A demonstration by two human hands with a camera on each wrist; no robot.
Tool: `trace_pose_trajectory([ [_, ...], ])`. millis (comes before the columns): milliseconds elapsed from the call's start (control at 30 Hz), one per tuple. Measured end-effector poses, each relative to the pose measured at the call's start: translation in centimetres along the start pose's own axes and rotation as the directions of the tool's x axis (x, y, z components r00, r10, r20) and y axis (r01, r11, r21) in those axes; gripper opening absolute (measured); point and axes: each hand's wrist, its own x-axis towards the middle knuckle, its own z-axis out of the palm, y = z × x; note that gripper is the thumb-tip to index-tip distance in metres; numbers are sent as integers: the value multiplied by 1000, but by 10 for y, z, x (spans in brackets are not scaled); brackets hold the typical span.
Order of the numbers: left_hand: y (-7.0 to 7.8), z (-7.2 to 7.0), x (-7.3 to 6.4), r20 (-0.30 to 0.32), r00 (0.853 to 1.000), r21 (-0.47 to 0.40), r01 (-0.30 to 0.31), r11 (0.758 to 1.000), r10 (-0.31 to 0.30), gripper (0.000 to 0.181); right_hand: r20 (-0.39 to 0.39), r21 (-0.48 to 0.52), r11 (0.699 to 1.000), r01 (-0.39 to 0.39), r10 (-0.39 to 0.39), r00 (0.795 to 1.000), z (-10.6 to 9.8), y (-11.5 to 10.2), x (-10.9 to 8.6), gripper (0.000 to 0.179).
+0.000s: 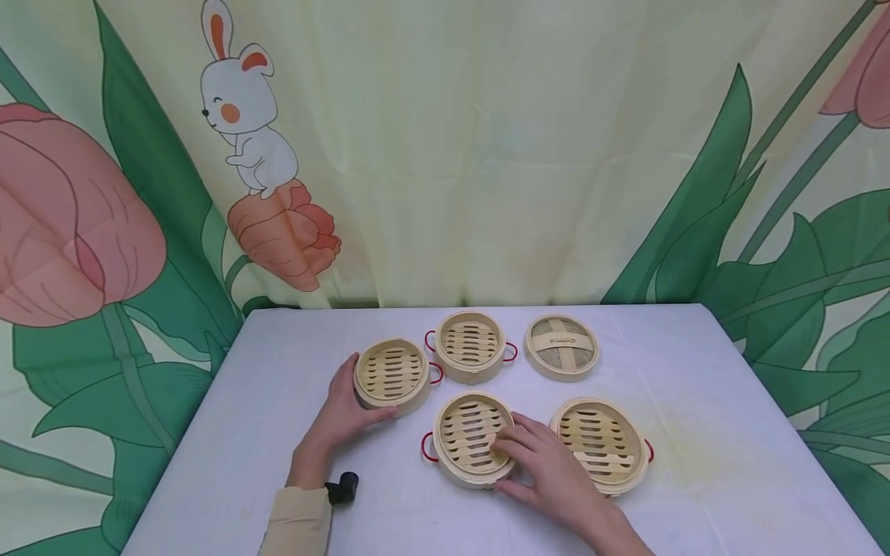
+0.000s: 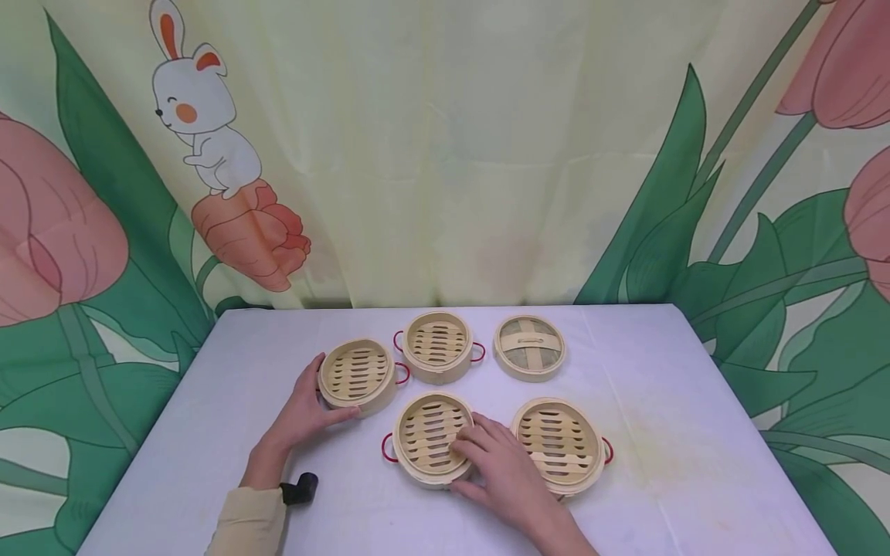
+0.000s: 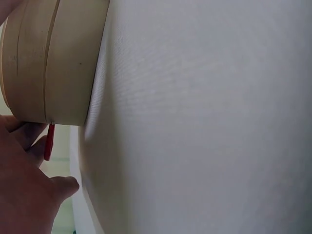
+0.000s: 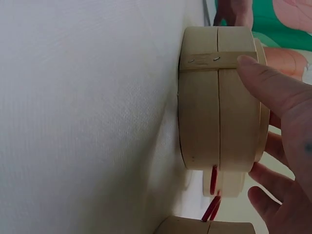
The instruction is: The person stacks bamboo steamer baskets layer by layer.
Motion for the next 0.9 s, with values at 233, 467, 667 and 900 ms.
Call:
trace_pose_trajectory([
  [233,2,0,1,5,1000,-27,23,999,-23,129,-85,60,998,14,-9,996,3,-3,0,33],
  [467,1,1,0,1,1000,-33,13,999,-13,127,-154,150,988,47,-23,988,5,-4,0,35],
  [667,0,1,0,0,1000,-32,16,999,-16,128,-192,225,973,54,-10,981,5,-6,2,37],
  [900,0,2,0,-16,1000,-20,-2,1000,1,126,-213,275,960,50,10,977,4,-7,5,31],
])
